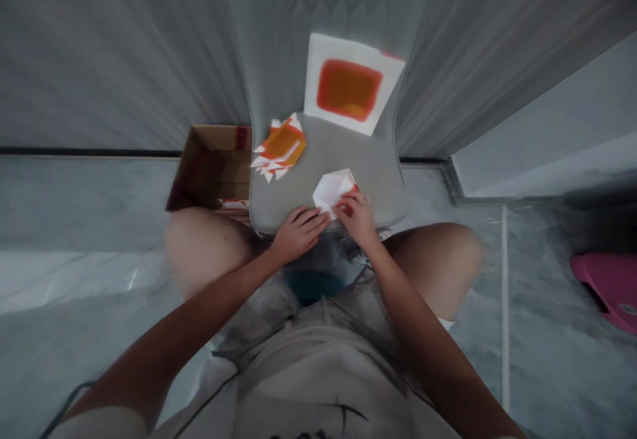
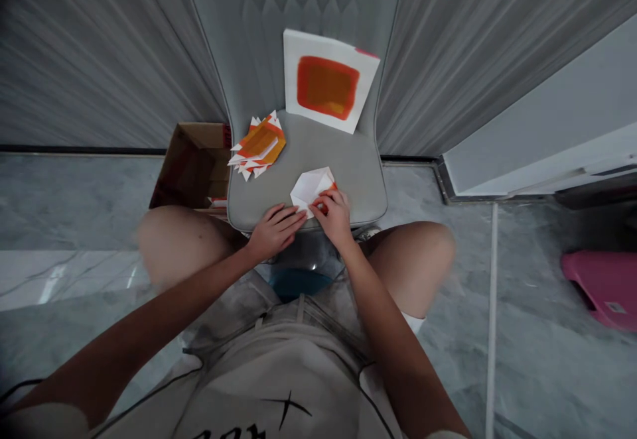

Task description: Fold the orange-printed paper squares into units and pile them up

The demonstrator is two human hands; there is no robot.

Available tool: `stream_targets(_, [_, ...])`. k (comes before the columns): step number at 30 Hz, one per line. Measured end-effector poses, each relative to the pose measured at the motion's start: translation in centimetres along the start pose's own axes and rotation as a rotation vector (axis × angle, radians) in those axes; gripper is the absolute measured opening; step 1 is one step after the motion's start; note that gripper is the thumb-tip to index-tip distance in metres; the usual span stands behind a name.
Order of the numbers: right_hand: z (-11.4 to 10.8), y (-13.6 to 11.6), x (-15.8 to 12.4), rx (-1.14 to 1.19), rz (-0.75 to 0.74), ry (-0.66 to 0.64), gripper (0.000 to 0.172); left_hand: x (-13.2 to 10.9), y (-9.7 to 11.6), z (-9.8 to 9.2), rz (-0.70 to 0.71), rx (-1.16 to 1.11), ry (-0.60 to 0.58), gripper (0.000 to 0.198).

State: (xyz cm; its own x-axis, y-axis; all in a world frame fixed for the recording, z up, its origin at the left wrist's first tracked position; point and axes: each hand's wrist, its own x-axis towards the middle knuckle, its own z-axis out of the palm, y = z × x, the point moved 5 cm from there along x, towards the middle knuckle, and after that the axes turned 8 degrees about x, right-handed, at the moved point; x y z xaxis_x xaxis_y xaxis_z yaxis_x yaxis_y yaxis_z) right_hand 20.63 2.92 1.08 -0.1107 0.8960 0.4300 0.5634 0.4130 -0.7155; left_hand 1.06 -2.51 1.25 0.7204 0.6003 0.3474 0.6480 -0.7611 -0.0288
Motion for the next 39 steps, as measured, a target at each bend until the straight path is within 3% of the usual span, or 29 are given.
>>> stream_targets(12, [0.1,-0.2,-0.2,-0.022,0.008,0.000,0.014,0.2,0.6,-0.7,-0.041,-0.069,0.030,0.053])
stream_targets(27, [0.0,-0.1,-0.1,0.019,0.043,-0.047,0.013,0.0,0.5,-0.2,-0.047,-0.031,0.030,0.047])
stream_targets(39, [0.0,0.1,0.0,0.018,0.042,-0.027,0.012,-0.3,0.2,0.2,-0.043,-0.038,0.120,0.047])
